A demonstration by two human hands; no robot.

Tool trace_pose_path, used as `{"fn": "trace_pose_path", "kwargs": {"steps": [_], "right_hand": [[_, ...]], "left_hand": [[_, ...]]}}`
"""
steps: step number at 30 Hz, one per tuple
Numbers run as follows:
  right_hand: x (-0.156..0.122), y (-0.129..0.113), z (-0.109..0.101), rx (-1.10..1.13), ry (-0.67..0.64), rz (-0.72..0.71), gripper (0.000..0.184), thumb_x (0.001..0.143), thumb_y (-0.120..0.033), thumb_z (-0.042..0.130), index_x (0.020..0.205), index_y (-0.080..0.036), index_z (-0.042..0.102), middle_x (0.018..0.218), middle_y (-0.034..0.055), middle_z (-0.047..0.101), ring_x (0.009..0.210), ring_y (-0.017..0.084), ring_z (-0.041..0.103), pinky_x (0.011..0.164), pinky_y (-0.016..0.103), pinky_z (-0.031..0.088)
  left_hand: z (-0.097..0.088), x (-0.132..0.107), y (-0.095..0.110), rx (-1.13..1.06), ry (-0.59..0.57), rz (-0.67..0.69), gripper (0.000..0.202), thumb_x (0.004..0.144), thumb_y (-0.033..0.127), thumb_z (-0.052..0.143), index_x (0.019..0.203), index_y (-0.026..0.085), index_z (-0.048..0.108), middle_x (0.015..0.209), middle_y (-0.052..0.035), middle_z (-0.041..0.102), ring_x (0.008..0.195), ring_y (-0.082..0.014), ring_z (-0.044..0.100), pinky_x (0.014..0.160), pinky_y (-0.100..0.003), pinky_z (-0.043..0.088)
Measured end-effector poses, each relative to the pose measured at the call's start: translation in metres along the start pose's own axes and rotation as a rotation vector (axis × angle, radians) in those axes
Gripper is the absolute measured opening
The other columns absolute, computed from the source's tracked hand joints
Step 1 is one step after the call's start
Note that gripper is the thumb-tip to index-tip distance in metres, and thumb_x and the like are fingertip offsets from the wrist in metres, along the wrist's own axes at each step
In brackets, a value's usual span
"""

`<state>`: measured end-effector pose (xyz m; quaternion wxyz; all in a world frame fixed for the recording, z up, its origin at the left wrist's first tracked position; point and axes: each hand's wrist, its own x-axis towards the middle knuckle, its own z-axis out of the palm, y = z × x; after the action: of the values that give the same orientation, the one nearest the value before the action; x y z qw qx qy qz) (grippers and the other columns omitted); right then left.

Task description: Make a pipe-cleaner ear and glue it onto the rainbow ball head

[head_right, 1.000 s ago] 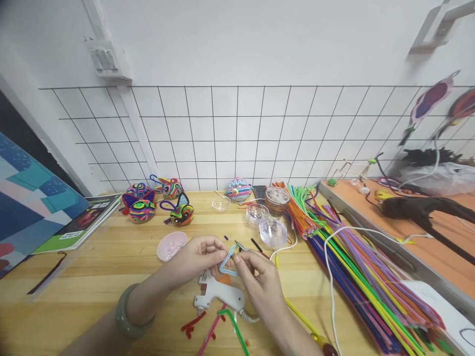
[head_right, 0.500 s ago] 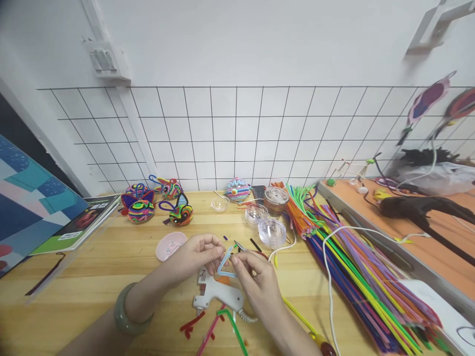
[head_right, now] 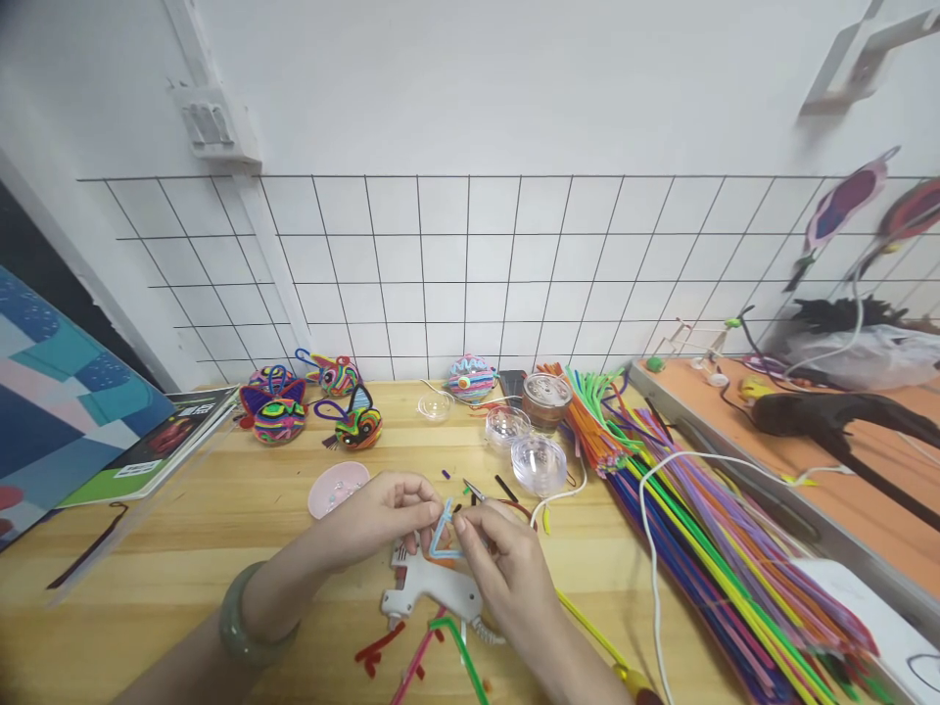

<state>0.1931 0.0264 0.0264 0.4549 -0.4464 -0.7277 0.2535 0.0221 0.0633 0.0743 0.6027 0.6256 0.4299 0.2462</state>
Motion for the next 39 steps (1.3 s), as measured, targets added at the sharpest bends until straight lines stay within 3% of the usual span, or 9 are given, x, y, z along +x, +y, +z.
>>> {"fn": "trace_pose_path", "kwargs": {"steps": [9,20,39], "right_hand": [[0.0010,-0.0021,-0.0003,-0.013,-0.033,-0.011,0.029,0.091,-0.030,0.043,0.072,-0.018,0.061,0.066,0.0025,0.053,0.064,0.017,0.051,0.060,0.027,0.038],[0.0000,0.0017,0.0007,0.003,-0.052,0.004,0.031,0.091,-0.032,0.042,0.072,-0.017,0.062,0.065,0.0020,0.051,0.063,0.016,0.049,0.059,0.027,0.037],[0.0006,0.0022,0.0009,-0.003,-0.050,0.003,0.032,0.091,-0.033,0.043,0.073,-0.017,0.064,0.065,0.0029,0.053,0.063,0.016,0.050,0.059,0.027,0.037]], "left_hand": [[-0.0037,0.0007,-0.0032,-0.018,-0.010,-0.015,0.026,0.075,0.039,0.057,0.075,0.013,0.057,0.057,-0.0030,0.062,0.051,-0.0109,0.057,0.051,-0.023,0.045],[-0.0031,-0.0010,0.0001,0.020,-0.016,-0.054,0.031,0.071,0.043,0.060,0.071,0.013,0.055,0.056,-0.0013,0.061,0.045,-0.0088,0.054,0.050,-0.022,0.045],[-0.0038,-0.0029,0.0015,0.084,-0.065,-0.077,0.015,0.069,0.027,0.059,0.067,0.012,0.058,0.058,-0.0017,0.062,0.047,-0.0091,0.056,0.047,-0.020,0.043]]}}
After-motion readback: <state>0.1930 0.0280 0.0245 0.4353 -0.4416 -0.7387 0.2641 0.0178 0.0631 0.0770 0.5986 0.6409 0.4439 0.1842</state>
